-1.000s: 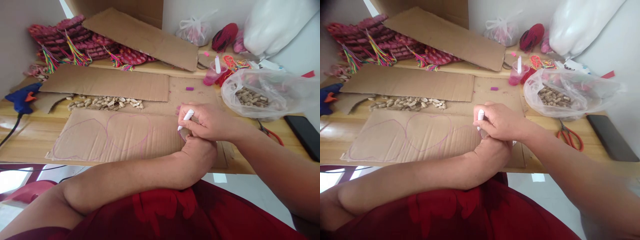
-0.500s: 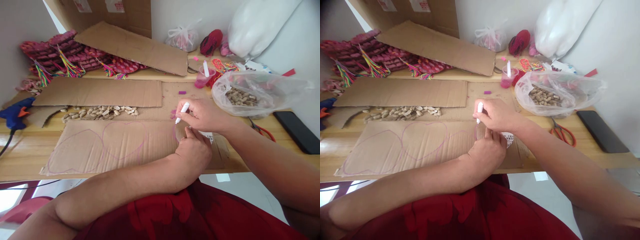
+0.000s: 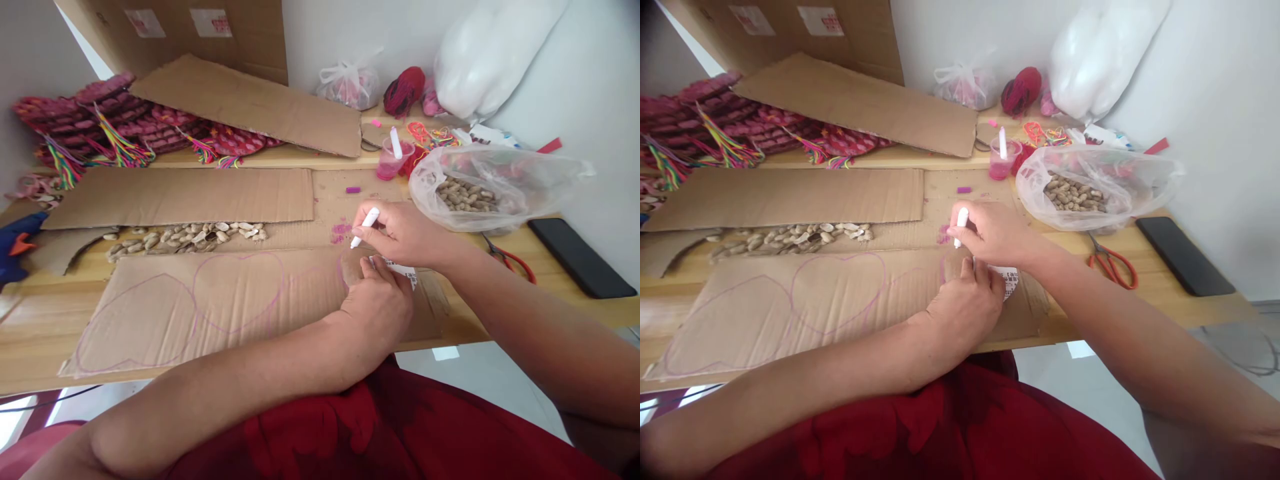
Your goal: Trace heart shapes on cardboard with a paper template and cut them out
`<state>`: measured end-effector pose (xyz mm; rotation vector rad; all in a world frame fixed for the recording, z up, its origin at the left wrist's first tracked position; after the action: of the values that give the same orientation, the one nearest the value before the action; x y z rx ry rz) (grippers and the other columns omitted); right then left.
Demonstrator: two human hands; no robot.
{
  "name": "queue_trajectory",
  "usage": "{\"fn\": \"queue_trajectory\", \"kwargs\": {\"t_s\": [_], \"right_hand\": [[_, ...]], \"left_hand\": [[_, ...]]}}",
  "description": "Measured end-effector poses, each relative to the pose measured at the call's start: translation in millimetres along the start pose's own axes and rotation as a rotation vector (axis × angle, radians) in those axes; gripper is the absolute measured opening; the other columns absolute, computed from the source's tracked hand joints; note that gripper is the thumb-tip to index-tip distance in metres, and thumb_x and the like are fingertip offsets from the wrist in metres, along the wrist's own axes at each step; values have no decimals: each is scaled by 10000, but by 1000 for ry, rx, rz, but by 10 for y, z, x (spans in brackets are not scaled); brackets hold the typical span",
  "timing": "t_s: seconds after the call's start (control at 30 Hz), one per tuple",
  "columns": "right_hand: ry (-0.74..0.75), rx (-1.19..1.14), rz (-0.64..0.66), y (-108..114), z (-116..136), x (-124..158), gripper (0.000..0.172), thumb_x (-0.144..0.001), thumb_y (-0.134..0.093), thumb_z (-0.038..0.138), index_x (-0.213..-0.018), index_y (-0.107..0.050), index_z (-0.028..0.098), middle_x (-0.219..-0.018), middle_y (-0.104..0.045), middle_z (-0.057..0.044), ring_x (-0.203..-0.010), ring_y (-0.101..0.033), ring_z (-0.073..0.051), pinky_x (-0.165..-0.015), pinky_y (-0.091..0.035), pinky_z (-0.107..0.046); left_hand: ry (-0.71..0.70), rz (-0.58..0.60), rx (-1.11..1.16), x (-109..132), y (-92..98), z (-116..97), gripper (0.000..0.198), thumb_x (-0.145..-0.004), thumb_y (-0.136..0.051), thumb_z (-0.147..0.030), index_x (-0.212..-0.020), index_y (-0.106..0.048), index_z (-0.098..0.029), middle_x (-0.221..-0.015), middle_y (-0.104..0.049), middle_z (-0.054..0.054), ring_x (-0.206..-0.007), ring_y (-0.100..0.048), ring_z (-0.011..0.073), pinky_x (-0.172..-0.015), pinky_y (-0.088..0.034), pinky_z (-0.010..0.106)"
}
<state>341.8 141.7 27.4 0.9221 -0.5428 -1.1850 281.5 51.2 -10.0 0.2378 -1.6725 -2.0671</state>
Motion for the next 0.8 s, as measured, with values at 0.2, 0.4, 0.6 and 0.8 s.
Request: {"fn": "queue_trajectory", "kwargs": {"t_s": [0.2,0.4,0.6,0.8], "right_hand": [[-28,-8,1,31,-80,43,143,-943,-589,304,-871,-632,189,-702,-629,7,-646,-502,-142,-657,-331,-305],[-51,29,16,79,-151,92,161,-946,-584,313,-845,-629,196,-690,-623,9,-639,-506,-144,-645,-333,-309],[-52,-41,-5,65,-181,113,161,-944,-573,329,-857,-614,200,-657,-590,20,-628,-485,-145,-639,-324,-307],[-52,45,50,116,-199,143,152,-945,-575,308,-837,-594,203,-666,-590,21,-616,-474,-139,-645,-319,-314]], "left_hand": [[-13,-60,-70,29,-2,0,452,-1026,-400,-103,-1389,-623,47,-1348,-685,286,-1253,-691,386,-1061,-569,508],[22,-119,-94,37,-23,-10,480,-1014,-429,-85,-1448,-556,74,-1401,-630,340,-1282,-678,362,-1076,-564,494],[13,-158,-116,26,-65,-36,497,-973,-530,-112,-1434,-584,66,-1366,-652,341,-1225,-703,379,-1004,-608,477],[82,-199,-103,23,-37,-1,444,-973,-501,-108,-1363,-654,38,-1248,-715,327,-1059,-757,350,-681,-639,356]]}}
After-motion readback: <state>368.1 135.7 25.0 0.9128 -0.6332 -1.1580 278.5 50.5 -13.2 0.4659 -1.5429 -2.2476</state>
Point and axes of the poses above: each hand's wrist, its own x-axis away from the middle knuckle, its own y-axis out of the back of the hand, z = x × y, the point moved 6 cm from there along -x, towards the middle knuckle
